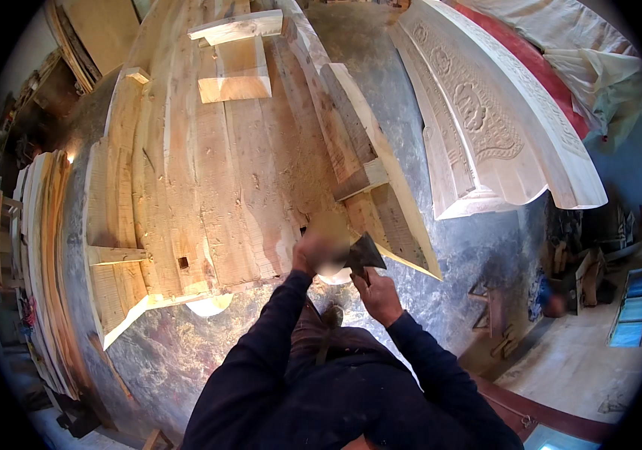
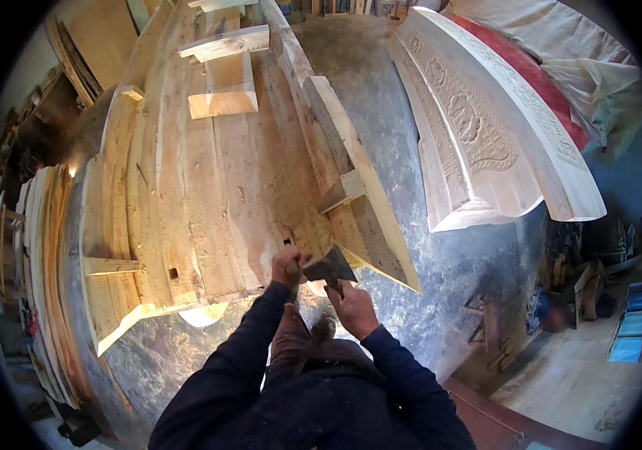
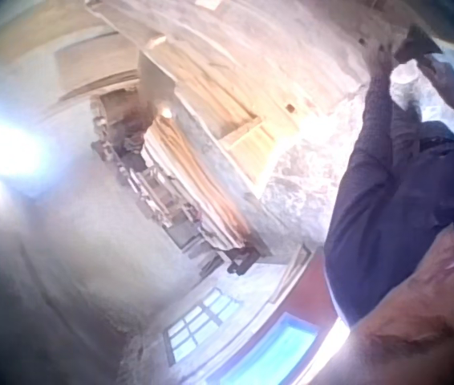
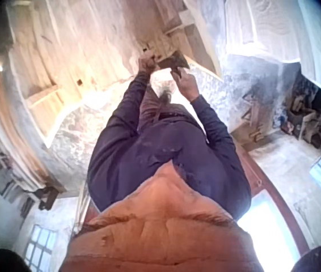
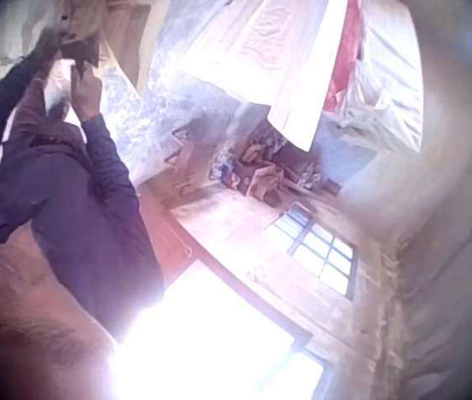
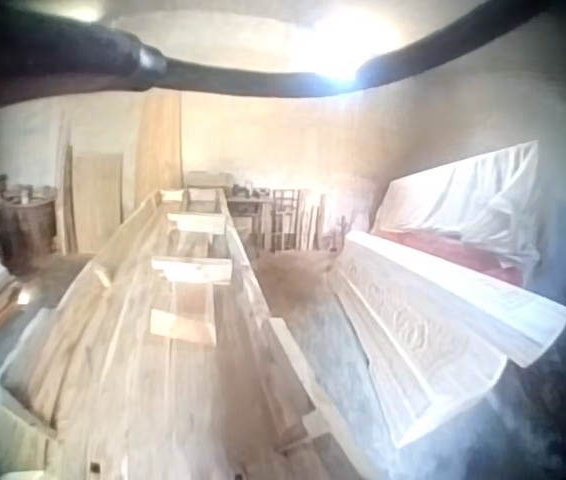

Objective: The person holds a metal chisel against a wooden beam and strikes it repeatedly with an axe head to carve out rectangular slots. The person clears away wood shavings from the workspace by hand while continuing to shape the holes in the wood.

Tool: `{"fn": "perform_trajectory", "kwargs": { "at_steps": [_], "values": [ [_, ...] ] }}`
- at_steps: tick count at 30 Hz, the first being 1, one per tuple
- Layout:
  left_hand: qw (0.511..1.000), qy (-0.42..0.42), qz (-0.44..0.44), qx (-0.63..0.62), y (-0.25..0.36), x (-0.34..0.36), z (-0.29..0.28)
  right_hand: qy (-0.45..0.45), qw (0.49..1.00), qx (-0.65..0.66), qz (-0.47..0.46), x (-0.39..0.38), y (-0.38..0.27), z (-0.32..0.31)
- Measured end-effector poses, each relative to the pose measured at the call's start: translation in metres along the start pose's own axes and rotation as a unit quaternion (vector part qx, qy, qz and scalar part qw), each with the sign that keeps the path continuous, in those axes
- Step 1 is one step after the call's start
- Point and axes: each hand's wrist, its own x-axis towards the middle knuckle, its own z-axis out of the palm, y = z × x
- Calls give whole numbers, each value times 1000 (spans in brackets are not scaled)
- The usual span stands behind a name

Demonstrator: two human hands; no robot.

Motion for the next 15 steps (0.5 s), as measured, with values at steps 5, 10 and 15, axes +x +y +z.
{"fn": "perform_trajectory", "kwargs": {
  "at_steps": [5,10,15],
  "values": [
    [995,-8,-87,-44,-32,44,-22,36,984,138,-110,41,-89,-53],
    [997,42,44,-42,-41,48,-8,138,928,204,-281,64,-106,-33],
    [933,-121,-257,-222,-64,33,7,-62,981,-78,-169,93,-24,-2]
  ]
}}
